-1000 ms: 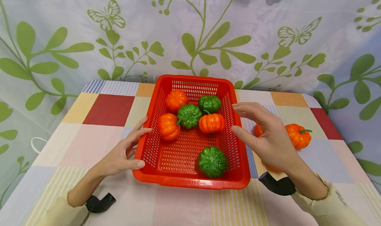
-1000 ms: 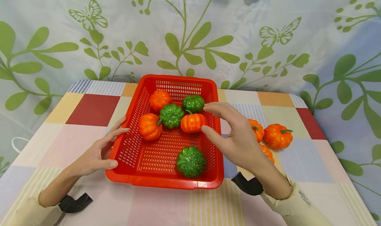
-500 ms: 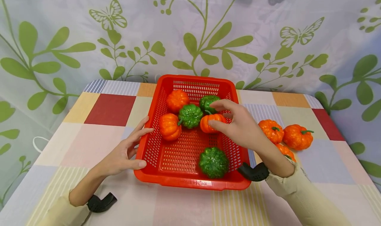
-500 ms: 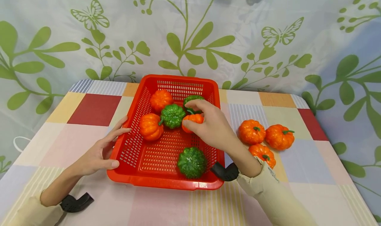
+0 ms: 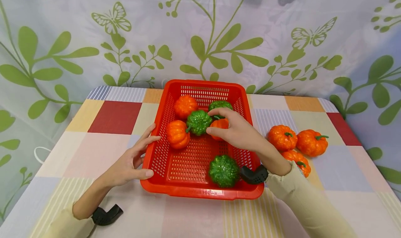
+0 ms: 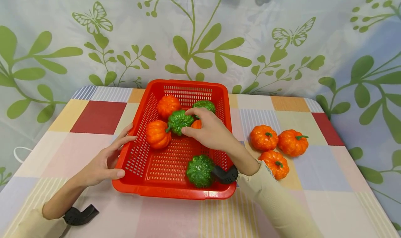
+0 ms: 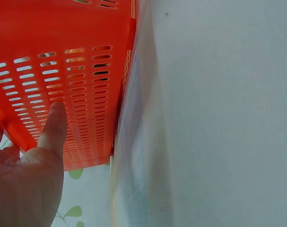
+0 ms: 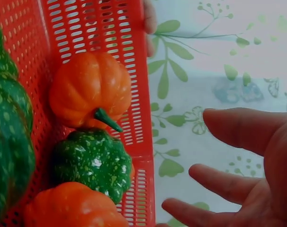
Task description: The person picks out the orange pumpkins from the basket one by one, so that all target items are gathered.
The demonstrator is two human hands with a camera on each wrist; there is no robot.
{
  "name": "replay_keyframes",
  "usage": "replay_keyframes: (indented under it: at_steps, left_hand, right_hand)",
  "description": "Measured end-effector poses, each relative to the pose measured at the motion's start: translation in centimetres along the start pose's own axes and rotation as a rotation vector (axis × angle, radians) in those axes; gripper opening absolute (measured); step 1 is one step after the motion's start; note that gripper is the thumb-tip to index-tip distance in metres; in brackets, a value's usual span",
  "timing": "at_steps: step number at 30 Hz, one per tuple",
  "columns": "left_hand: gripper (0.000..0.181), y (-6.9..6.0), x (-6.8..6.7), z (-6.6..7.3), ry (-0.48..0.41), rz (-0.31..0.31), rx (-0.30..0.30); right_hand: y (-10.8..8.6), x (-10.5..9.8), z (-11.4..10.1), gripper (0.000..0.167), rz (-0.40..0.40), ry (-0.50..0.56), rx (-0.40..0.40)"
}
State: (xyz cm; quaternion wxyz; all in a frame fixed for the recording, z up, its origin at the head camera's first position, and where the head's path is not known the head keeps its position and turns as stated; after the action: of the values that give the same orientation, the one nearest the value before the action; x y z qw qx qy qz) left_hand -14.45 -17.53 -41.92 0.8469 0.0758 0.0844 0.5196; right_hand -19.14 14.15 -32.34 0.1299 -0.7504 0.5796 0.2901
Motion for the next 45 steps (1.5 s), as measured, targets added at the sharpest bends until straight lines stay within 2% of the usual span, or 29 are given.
replay_keyframes:
  at_steps: [8,15,21,28,31,34,39,45]
  left_hand:
    - [0.08,0.1,0.2,0.2,0.003,0.009,-0.023]
    - [0.078,0.1,0.0,-0.1,0.012,0.001,-0.002]
    - [0.079,0.1,0.0,0.0,0.012,0.005,-0.016]
    - [0.079,0.0,0.0,0.1,0.023,0.011,-0.012]
    - [0.081,0.0,0.0,0.2,0.02,0.014,-0.02]
    - [0.082,0.0,0.1,0.2,0.019,0.015,-0.022]
    - [0.082,0.0,0.1,0.3,0.024,0.016,-0.018]
    - [0.08,0.0,0.1,0.2,0.031,0.015,-0.014]
  right_hand:
    - [0.8,0.2,0.9,0.045,0.073,-0.112,-0.019]
    - [1.6,0.3,2.3,0.047,0.044,-0.06,0.047]
    - [1.7,0.4,3.0,0.052,0.016,0.002,0.097]
    - [1.8,0.6,3.3,0.053,-0.02,0.011,0.107]
    - [1.8,0.8,3.4,0.052,-0.036,-0.019,0.102]
    - [1.7,0.9,3.4,0.053,-0.062,-0.092,0.083]
    - [1.6,1.3,3.4,0.051,-0.114,-0.214,0.016]
    - [1.4,1.3,3.3,0.045,-0.13,-0.285,-0.033]
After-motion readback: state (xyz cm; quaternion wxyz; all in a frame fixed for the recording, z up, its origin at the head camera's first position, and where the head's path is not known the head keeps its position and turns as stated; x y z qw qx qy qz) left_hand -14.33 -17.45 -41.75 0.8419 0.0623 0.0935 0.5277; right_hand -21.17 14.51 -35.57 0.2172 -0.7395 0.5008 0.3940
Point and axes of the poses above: each hand's wrist, its own y-axis towards the middle knuckle, its own x-axis out of the palm, z = x × y, the point moved 2 cm from there along y, towards the middle knuckle, and after that the axes turned 12 degrees about z, right-handed, at the moved point
